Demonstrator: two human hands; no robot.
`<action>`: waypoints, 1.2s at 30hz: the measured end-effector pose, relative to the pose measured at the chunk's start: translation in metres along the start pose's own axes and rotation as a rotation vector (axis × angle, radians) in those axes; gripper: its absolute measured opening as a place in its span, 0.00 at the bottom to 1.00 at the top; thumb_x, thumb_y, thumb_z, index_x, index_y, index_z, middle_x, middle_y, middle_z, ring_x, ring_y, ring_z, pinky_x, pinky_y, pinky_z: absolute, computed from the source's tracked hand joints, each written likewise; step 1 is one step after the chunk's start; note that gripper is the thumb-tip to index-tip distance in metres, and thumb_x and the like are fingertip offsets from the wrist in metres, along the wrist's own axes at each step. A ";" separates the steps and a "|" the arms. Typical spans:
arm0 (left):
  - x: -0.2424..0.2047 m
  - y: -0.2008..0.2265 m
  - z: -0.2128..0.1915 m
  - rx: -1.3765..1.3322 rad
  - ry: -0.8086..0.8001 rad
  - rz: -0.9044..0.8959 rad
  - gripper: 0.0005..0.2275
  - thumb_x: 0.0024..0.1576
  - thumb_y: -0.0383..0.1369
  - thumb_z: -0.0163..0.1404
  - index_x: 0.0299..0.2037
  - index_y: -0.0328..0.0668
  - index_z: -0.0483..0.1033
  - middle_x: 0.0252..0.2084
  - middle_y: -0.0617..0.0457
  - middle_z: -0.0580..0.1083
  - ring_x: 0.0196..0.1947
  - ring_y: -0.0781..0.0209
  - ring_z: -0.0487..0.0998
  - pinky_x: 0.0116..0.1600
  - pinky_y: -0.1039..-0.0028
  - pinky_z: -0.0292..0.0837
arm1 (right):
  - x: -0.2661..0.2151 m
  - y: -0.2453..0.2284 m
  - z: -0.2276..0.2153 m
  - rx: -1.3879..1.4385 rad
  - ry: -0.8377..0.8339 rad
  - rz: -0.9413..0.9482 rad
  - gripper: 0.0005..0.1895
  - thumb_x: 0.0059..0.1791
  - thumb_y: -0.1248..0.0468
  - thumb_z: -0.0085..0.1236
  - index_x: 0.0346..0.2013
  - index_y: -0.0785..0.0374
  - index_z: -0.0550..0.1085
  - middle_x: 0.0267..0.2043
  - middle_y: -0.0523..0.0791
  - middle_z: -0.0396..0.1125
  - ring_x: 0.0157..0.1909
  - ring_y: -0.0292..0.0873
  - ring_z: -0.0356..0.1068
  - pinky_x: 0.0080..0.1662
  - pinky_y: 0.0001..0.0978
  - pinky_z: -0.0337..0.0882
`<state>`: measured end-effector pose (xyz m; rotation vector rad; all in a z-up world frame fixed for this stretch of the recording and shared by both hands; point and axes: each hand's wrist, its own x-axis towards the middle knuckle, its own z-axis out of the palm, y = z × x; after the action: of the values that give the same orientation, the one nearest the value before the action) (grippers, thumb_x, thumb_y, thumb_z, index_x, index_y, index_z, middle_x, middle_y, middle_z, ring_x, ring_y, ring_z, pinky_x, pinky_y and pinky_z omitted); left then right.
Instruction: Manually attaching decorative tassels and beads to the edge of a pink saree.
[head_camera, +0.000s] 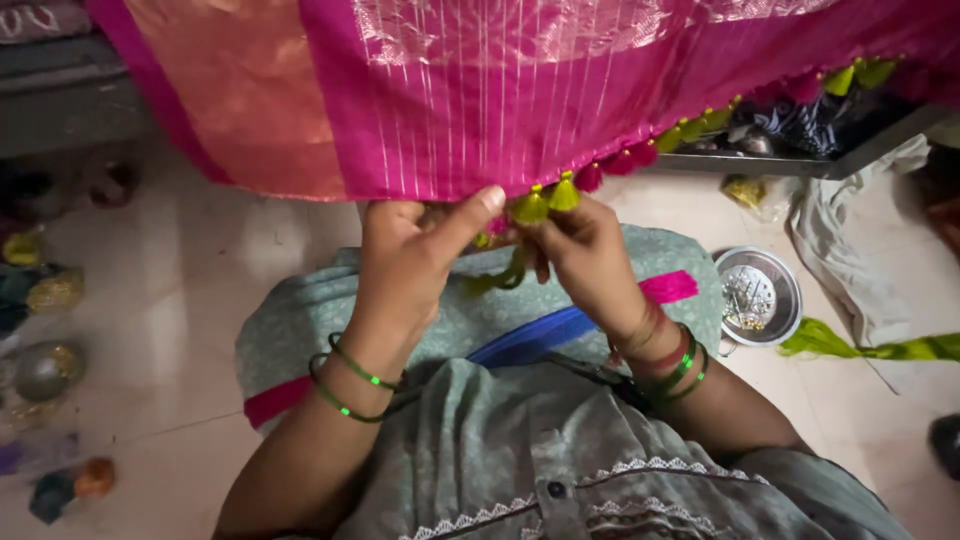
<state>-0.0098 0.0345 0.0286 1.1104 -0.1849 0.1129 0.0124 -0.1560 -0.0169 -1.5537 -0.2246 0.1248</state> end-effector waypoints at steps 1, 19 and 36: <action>-0.002 0.001 0.000 0.000 0.004 0.003 0.08 0.60 0.25 0.58 0.47 0.31 0.80 0.43 0.52 0.80 0.43 0.66 0.80 0.51 0.73 0.76 | 0.001 0.001 -0.004 -0.001 -0.005 -0.001 0.06 0.55 0.69 0.51 0.42 0.68 0.75 0.34 0.45 0.76 0.26 0.33 0.70 0.27 0.24 0.69; -0.018 0.011 -0.002 0.062 -0.116 -0.050 0.06 0.60 0.26 0.56 0.44 0.31 0.81 0.40 0.54 0.80 0.40 0.70 0.79 0.47 0.77 0.76 | -0.013 -0.020 -0.002 0.133 -0.106 -0.206 0.09 0.55 0.78 0.45 0.42 0.72 0.75 0.35 0.48 0.72 0.33 0.43 0.74 0.38 0.36 0.75; -0.015 -0.001 0.018 -0.067 -0.195 -0.090 0.15 0.69 0.36 0.47 0.39 0.28 0.78 0.26 0.51 0.75 0.25 0.63 0.75 0.32 0.73 0.72 | -0.018 -0.052 0.024 0.613 -0.072 -0.092 0.02 0.53 0.74 0.56 0.39 0.71 0.74 0.29 0.49 0.70 0.26 0.44 0.72 0.29 0.37 0.75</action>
<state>-0.0260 0.0182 0.0327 1.0604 -0.3108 -0.0822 -0.0141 -0.1371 0.0343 -0.9293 -0.2828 0.1596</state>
